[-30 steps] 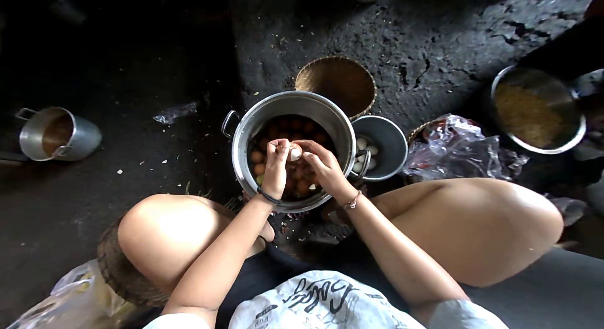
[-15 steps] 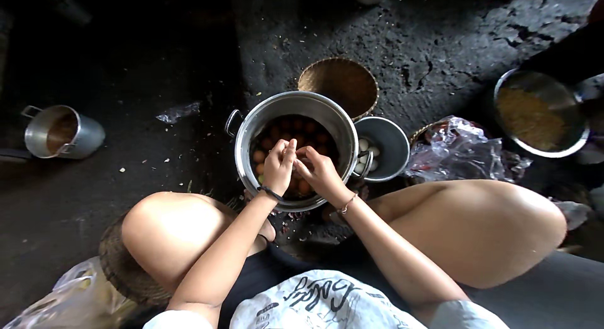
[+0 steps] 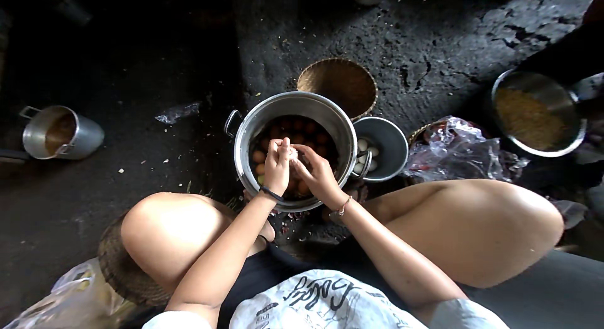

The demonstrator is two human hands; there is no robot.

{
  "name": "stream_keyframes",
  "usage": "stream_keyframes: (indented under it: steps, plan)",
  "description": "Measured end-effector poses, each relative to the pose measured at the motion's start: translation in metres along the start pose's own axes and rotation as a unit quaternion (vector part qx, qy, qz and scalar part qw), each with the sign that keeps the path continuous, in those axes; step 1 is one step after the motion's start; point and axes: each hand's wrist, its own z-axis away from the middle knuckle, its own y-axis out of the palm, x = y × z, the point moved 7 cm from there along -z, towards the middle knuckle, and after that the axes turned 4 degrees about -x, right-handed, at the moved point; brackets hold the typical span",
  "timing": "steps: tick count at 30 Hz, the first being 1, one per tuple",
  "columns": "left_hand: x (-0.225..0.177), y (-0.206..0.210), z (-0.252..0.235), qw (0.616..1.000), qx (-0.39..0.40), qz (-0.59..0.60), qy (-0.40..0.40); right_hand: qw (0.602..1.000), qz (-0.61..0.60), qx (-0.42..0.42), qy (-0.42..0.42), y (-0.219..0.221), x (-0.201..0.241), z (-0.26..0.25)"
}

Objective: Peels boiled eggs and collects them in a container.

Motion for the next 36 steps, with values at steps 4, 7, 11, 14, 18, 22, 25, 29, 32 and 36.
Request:
stream_keyframes:
  steps: [4,7,11,14,18,22,25,29,32,36]
  plan:
    - [0.002,-0.001,0.002,1.0,-0.009,0.006,-0.002,0.999,-0.037,0.003,0.033,0.003,-0.003,0.002]
    - [0.003,0.002,0.003,0.999,-0.009,0.031,0.041,0.984,-0.13,0.019,0.121,0.009,-0.008,0.003]
    - [-0.001,0.009,0.003,0.997,-0.023,0.037,0.062,0.988,-0.105,0.028,0.108,0.004,-0.014,0.006]
    - [0.007,0.005,0.005,0.999,-0.03,0.027,-0.015,0.995,-0.069,0.022,0.068,0.013,-0.014,0.012]
    - [0.008,-0.001,0.003,0.996,-0.012,0.043,-0.079,0.997,-0.045,0.027,0.049,0.018,-0.006,0.01]
    - [0.004,-0.003,0.003,0.995,-0.003,0.012,-0.099,0.996,-0.052,0.058,0.036,0.021,-0.005,0.011]
    - [0.004,0.002,0.003,0.995,0.006,-0.006,-0.097,0.996,-0.048,0.058,0.036,0.019,-0.007,0.012]
    - [0.003,0.007,0.005,0.995,0.014,-0.025,-0.092,0.997,-0.04,0.058,0.039,0.015,-0.009,0.016]
    - [0.006,0.008,0.004,0.995,0.021,-0.038,-0.089,0.997,-0.019,0.06,0.041,0.013,-0.009,0.016]
    - [0.006,0.0,0.006,0.995,0.004,-0.03,-0.091,0.997,-0.01,0.054,0.048,0.017,-0.009,0.015]
